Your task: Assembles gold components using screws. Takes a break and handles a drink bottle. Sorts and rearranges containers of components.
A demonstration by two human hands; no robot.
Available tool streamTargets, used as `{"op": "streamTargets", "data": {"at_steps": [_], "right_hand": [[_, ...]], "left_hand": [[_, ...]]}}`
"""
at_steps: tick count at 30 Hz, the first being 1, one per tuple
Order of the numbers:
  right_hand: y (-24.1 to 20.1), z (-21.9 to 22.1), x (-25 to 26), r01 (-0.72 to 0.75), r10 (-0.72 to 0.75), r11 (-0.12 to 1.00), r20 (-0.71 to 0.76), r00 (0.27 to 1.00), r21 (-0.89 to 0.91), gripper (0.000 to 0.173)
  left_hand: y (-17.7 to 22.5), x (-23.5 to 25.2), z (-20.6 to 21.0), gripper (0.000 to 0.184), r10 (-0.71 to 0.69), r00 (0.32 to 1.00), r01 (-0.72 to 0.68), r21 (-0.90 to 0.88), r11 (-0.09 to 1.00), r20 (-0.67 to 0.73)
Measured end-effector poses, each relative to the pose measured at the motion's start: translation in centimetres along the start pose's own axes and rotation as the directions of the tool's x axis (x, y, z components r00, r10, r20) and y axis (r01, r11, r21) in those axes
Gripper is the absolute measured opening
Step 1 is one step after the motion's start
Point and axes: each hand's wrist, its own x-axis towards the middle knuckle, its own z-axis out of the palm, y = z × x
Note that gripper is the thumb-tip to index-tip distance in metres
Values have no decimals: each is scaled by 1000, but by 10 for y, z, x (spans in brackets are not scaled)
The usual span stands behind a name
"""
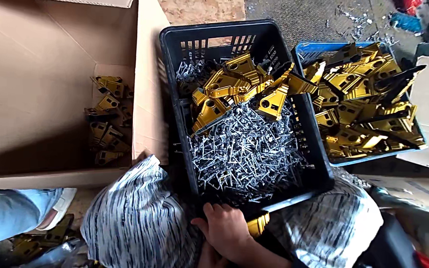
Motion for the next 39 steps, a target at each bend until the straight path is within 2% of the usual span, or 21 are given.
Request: {"op": "streamTargets", "data": {"at_steps": [2, 4, 9, 11, 13, 14, 15, 17, 18, 20, 22, 23, 25, 27, 29, 31, 33, 35, 36, 37, 39], "right_hand": [[-3, -8, 3, -33, 32, 999, 136, 990, 5, 67], [-4, -10, 4, -39, 37, 999, 175, 984, 8, 66], [-3, -10, 1, -37, 28, 998, 208, 978, 41, 70], [6, -17, 1, -45, -8, 982, 278, 960, 183, 71], [24, -27, 7, -37, -43, 936, 217, 975, 350, 57], [34, -32, 11, -19, -29, 940, 136, 990, 341, 46], [44, -38, 18, -10, 0, 966, 42, 999, 258, 36], [56, -47, 35, -54, 54, 998, -37, 998, 10, 35], [58, -50, 44, -75, 78, 993, 40, 996, -87, 38], [57, -44, 60, -28, 56, 985, 163, 985, -169, 35], [55, -26, 65, 43, -23, 980, 108, 994, -194, 30], [56, -18, 67, 69, -62, 977, 42, 997, -199, 29], [62, -12, 66, 83, -101, 981, -98, 990, -176, 27], [79, -16, 61, 75, -94, 994, -260, 961, -83, 25], [102, -33, 51, 88, -43, 989, -348, 936, 116, 29], [134, -42, 44, 222, -14, 899, -482, 876, 377, 24], [159, -49, 39, 323, 89, 692, -520, 849, 645, 19], [170, -57, 36, 354, 221, 424, -475, 852, 834, 17], [171, -63, 32, 360, 258, 313, -443, 859, 879, 19], [170, -70, 28, 368, 281, 228, -423, 862, 902, 21], [163, -82, 23, 421, 304, 109, -434, 848, 900, 25]], "left_hand": [[-35, -1, 3, 31, 77, 997, -77, -17, 997, -13], [-55, -2, 3, 30, 130, 992, -130, -14, 991, -9], [-59, -2, 2, 33, 142, 990, -141, 43, 989, 1], [-27, -2, -3, 31, 100, 994, -101, 25, 995, 35], [1, 0, -13, 27, -11, 992, 11, 5, 1000, 126], [9, 0, -21, 33, -83, 978, 81, 19, 997, 191], [17, -2, -30, 37, -137, 965, 132, 33, 991, 223], [39, -4, -48, 45, -157, 968, 149, 55, 987, 198], [52, -2, -58, 50, -101, 985, 92, 73, 993, 138], [79, 10, -89, 56, 174, 985, -170, 207, 963, -1], [111, 28, -128, 54, 447, 885, -320, 527, 788, -131], [129, 35, -147, 51, 528, 823, -248, 704, 665, -209], [169, 47, -175, 56, 532, 764, 76, 869, 489, -366], [197, 73, -192, 62, 491, 715, 330, 859, 391, -498], [205, 110, -204, 60, 375, 733, 487, 822, 296, -568], [193, 145, -214, 58, 196, 802, 529, 824, 203, -564], [170, 171, -223, 56, 2, 864, 501, 858, 111, -504], [161, 183, -219, 52, -172, 862, 481, 877, -21, -477], [165, 184, -210, 47, -199, 846, 488, 869, -86, -495], [173, 181, -197, 45, -157, 844, 502, 859, -102, -513], [186, 167, -173, 48, 150, 901, 399, 914, 76, -406]]}}
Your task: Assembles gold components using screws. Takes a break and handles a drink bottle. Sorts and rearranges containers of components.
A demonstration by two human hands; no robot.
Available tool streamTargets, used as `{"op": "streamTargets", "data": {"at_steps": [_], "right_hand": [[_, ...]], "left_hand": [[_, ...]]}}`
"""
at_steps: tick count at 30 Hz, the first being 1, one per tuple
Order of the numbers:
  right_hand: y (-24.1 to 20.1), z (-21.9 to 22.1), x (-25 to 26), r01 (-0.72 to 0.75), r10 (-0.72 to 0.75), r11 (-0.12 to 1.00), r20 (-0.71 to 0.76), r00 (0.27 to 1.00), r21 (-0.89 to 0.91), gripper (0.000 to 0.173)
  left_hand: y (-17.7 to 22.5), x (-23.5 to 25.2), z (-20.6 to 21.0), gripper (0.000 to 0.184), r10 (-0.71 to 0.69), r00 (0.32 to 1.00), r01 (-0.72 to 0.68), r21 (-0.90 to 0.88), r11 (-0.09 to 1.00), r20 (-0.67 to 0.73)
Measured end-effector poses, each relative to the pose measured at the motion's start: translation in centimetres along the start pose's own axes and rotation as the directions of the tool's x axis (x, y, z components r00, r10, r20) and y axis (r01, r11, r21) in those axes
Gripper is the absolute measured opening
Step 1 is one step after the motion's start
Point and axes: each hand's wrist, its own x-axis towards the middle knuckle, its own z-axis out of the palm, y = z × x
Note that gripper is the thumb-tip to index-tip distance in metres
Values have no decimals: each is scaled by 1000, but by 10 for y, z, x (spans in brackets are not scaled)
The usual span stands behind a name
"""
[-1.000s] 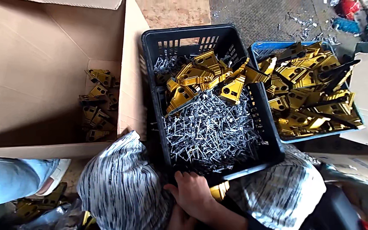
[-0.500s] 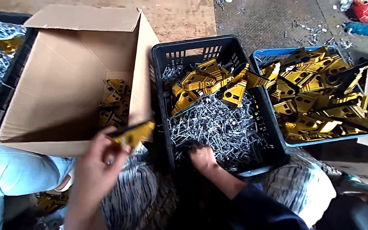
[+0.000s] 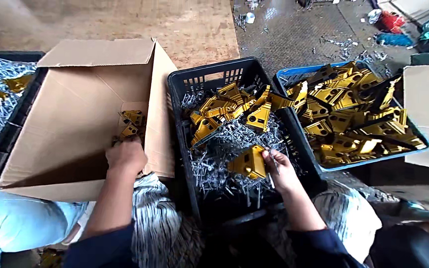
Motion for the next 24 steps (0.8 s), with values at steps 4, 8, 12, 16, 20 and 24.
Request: {"op": "streamTargets", "data": {"at_steps": [4, 8, 12, 16, 20, 24], "right_hand": [[-19, 12, 4, 91, -101, 993, 124, 987, 80, 26], [-30, 19, 14, 254, -217, 966, 366, 905, -54, 20], [-39, -1, 27, 420, -286, 834, 369, 884, -358, 27], [-34, -21, 27, 419, -256, 734, 354, 900, -534, 25], [-35, -19, 26, 337, -145, 345, 305, 941, -876, 26], [-35, -17, 17, 433, -269, 437, 344, 899, -788, 20]], "left_hand": [[69, -48, -6, 109, 508, 774, -632, -498, 594, -378], [140, -73, 29, 121, 622, 578, -796, -531, 289, -528], [144, -57, 51, 87, 538, 664, -613, -790, -8, -520], [144, -52, 51, 63, 424, 853, -223, -947, -232, -305], [148, -55, 47, 79, 343, 924, 24, -870, -492, -168], [152, -56, 47, 84, 326, 933, 62, -825, -562, -153]]}}
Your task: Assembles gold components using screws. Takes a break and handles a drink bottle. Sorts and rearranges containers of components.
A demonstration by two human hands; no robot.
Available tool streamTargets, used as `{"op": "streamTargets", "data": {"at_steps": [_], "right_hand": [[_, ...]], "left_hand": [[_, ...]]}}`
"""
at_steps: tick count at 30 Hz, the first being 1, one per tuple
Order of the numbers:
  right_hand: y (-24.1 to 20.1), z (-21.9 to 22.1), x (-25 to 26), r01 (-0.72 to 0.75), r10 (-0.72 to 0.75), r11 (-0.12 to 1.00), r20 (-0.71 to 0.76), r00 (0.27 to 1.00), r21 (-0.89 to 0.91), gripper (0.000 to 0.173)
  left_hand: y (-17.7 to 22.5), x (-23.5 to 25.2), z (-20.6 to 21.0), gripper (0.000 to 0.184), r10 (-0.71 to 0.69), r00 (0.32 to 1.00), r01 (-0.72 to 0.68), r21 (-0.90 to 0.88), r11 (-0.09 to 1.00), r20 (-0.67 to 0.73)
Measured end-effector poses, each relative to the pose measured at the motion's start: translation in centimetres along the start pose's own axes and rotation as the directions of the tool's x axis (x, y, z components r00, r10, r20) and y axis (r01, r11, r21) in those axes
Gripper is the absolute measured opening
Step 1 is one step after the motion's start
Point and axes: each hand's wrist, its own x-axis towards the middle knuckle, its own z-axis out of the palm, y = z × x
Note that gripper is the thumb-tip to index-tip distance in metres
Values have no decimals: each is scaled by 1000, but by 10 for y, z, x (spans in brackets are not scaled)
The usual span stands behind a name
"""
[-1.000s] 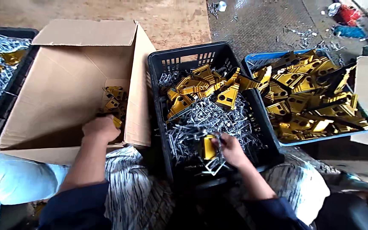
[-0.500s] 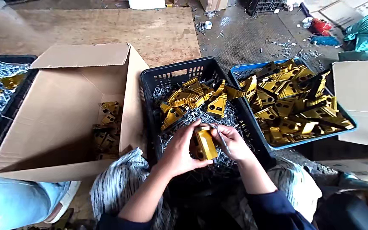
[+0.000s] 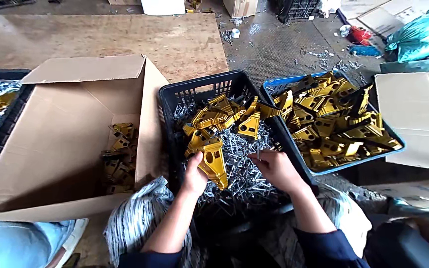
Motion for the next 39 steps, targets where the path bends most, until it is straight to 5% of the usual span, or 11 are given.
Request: {"op": "streamTargets", "data": {"at_steps": [3, 5, 8, 11, 15, 23, 26, 31, 33, 37, 39], "right_hand": [[-8, 0, -3, -82, 81, 880, 24, 996, 467, 8], [-13, 0, -2, -144, 129, 788, 68, 989, 598, 14], [-23, 0, -2, -120, 154, 792, -6, 988, 598, 33], [-25, 2, -2, 111, -26, 838, -163, 986, 534, 37], [-22, 10, 6, 347, -279, 897, -256, 926, 275, 37], [-13, 32, 9, 455, -458, 888, -221, 861, -71, 45], [-15, 32, 6, 456, -482, 874, -182, 857, -169, 48], [-11, 39, -1, 344, -294, 866, -186, 938, 364, 42], [-14, 48, -2, 280, -248, 723, -141, 959, 632, 44], [-35, 60, -1, 131, -335, 337, -12, 942, 932, 104], [-46, 64, -1, 131, -293, 228, -60, 954, 965, 102]], "left_hand": [[3, -1, 3, 102, -155, 987, 157, -88, 984, 33], [4, -3, 8, 81, -202, 978, 195, -112, 974, -56], [3, -1, 5, 36, -142, 986, 154, 149, 977, -85], [1, -4, 7, 25, -76, 994, 101, 406, 908, -78], [4, -11, 8, 18, -127, 990, 90, 444, 892, 55], [5, -14, 5, 36, -30, 997, -17, 593, 805, 70], [5, -13, 1, 29, 9, 998, -41, 593, 804, 57], [20, -14, 7, 26, 13, 1000, -9, 471, 882, -5], [19, -17, 8, 30, -52, 998, 38, 385, 922, 26], [13, -22, 0, 36, -152, 947, 104, 180, 978, 284], [8, -21, -7, 38, -165, 919, 117, 151, 982, 357]]}}
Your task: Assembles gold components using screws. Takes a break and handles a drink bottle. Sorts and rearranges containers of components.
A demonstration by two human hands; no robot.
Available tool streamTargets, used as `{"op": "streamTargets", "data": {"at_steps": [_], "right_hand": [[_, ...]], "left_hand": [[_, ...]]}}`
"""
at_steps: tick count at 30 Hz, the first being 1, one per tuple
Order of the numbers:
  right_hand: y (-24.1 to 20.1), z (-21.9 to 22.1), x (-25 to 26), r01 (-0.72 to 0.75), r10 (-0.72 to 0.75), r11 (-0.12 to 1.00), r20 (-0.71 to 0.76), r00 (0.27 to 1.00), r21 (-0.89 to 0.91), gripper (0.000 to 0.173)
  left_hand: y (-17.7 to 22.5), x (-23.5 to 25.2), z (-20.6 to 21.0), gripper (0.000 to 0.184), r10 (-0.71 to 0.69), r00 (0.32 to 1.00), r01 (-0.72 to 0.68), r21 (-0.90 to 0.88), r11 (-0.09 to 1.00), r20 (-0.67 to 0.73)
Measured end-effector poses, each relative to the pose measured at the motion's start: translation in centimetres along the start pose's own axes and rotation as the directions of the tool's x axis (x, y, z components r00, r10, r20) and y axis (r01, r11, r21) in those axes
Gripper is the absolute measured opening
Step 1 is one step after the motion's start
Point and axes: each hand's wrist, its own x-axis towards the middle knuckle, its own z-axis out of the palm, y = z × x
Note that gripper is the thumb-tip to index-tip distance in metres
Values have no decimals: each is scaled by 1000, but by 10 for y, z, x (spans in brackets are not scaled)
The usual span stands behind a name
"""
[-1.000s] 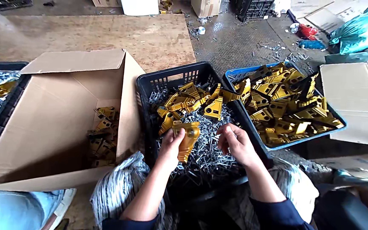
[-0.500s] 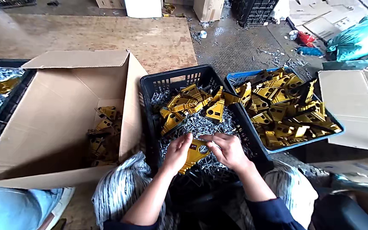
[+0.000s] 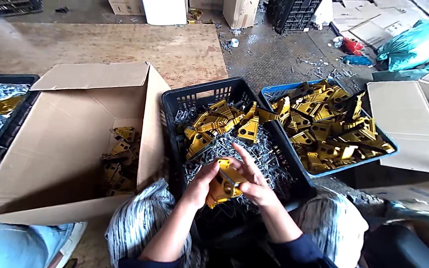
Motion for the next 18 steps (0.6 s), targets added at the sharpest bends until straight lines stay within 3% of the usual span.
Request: {"op": "streamTargets", "data": {"at_steps": [2, 4, 5, 7, 9, 10, 12, 13, 16, 18], "right_hand": [[0, 5, 1, 40, -41, 999, -49, 998, -25, 95], [-1, 4, -1, 58, -87, 967, -107, 990, -249, 102], [-1, 3, -4, 56, -117, 894, -111, 987, -444, 105], [3, 0, -9, 83, -164, 591, -19, 986, -802, 103], [8, 3, -12, 117, -164, 347, 63, 984, -931, 94], [10, 4, -11, 112, -156, 323, 64, 986, -940, 92], [8, 4, -10, 18, -86, 451, -24, 996, -892, 96], [6, 2, -10, -40, -49, 545, -79, 996, -838, 89], [2, -2, -11, -173, 52, 727, -199, 979, -664, 31], [5, -5, -12, -211, 95, 800, -228, 969, -561, 16]], "left_hand": [[2, 1, -6, 40, 11, 1000, -14, 132, 991, 22], [12, 4, -12, 33, 39, 998, -14, 418, 909, -53], [13, 5, -15, 33, 54, 994, 4, 518, 855, -96], [12, 6, -17, 61, 1, 991, 77, 581, 811, -132], [7, 2, -10, 73, -66, 994, 105, 541, 834, -90], [5, 2, -7, 72, -79, 994, 107, 536, 837, -74], [3, 1, -7, 64, -84, 994, 108, 521, 847, -69], [4, 0, -9, 61, -86, 995, 102, 517, 850, -55], [1, 1, -13, 55, -87, 996, 72, 546, 835, 1], [-3, 1, -11, 53, -101, 995, 90, 557, 826, -11]]}}
